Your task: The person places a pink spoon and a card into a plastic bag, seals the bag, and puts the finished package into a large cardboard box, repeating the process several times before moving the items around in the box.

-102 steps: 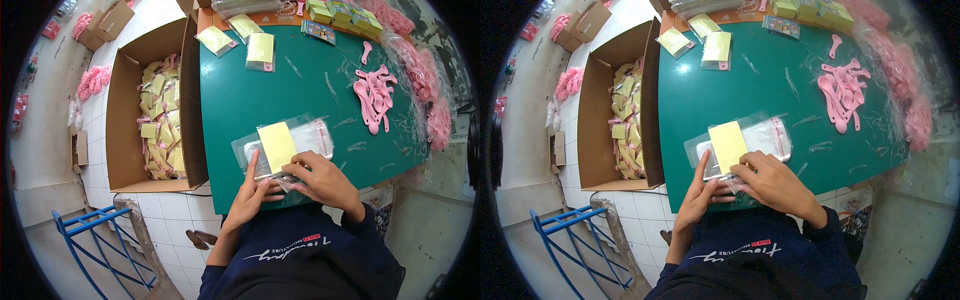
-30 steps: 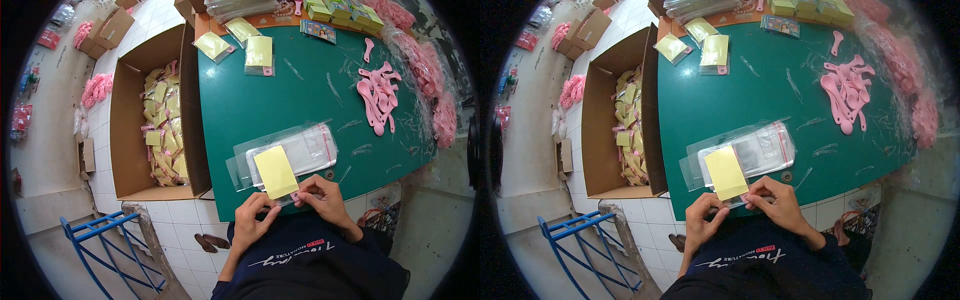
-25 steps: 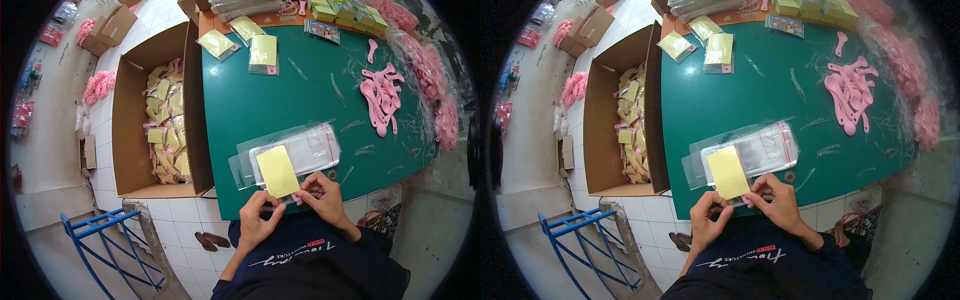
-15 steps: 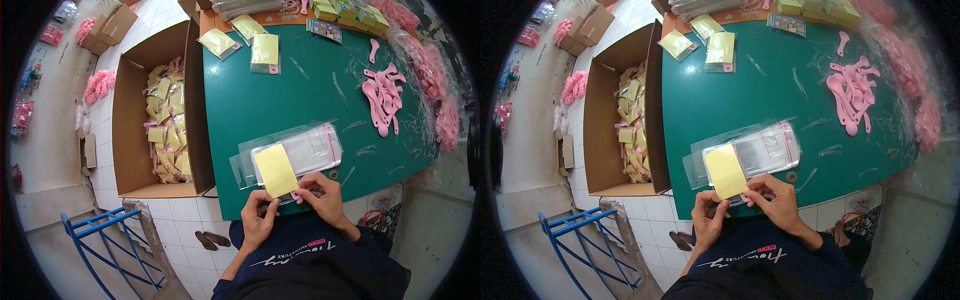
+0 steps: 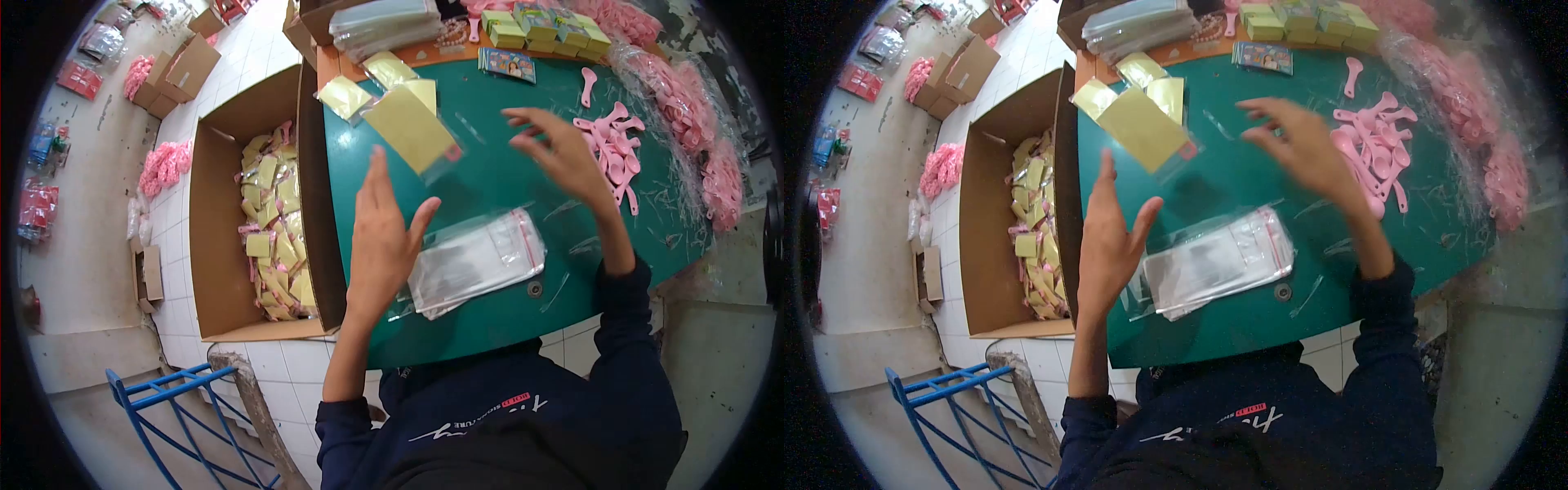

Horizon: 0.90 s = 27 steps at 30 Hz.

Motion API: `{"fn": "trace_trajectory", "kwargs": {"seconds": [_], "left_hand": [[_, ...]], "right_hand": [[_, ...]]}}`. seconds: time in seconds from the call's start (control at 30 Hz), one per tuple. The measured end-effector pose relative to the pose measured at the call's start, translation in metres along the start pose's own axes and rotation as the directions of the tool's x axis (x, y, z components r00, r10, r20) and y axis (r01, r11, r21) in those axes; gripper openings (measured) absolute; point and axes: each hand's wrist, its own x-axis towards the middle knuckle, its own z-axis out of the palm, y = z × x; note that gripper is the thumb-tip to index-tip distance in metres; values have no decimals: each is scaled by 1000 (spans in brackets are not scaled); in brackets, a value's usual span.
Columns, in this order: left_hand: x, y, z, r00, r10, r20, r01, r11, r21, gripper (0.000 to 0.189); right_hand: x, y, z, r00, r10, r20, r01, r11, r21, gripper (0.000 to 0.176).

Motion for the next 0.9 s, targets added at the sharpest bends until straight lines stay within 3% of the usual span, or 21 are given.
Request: {"fn": "trace_trajectory", "kwargs": {"seconds": [0.03, 0.07, 0.13, 0.23, 0.43, 0.53, 0.63, 0.73, 0.83, 0.9], "left_hand": [[5, -3, 2, 996, 85, 20, -87, 986, 140, 63], [2, -2, 4, 987, 98, 128, -106, 993, 55, 55], [-14, 1, 18, 959, 133, 249, -122, 991, -62, 40], [-19, 0, 34, 918, 146, 369, -125, 989, -81, 40], [-11, -4, 50, 894, 164, 417, -100, 980, -171, 31], [-7, -9, 55, 903, 198, 381, -133, 973, -190, 25], [-3, -9, 54, 919, 182, 350, -86, 959, -271, 20], [-2, -5, 51, 936, 170, 308, -66, 945, -321, 17], [-1, 0, 45, 931, 138, 338, -42, 960, -275, 16], [-2, 1, 44, 925, 124, 358, -22, 961, -276, 16]], "right_hand": [[-1, 36, -19, 994, -90, -60, 67, 946, -318, 32], [-8, 68, -39, 978, -189, -88, 98, 790, -605, 29], [-36, 74, -66, 973, 227, -45, -190, 671, -717, 25], [-70, 68, -58, 895, 380, -233, -420, 543, -727, 25], [-88, 78, -57, 909, 332, -253, -417, 713, -563, 15], [-86, 64, -59, 898, 158, -412, -348, 827, -442, 19], [-85, 32, -59, 868, 109, -485, -361, 810, -463, 24], [-87, 6, -55, 835, -42, -548, -267, 841, -471, 24], [-91, -25, -39, 780, 214, -588, -198, 976, 94, 24], [-98, -35, -21, 843, 278, -461, -162, 948, 274, 24]]}}
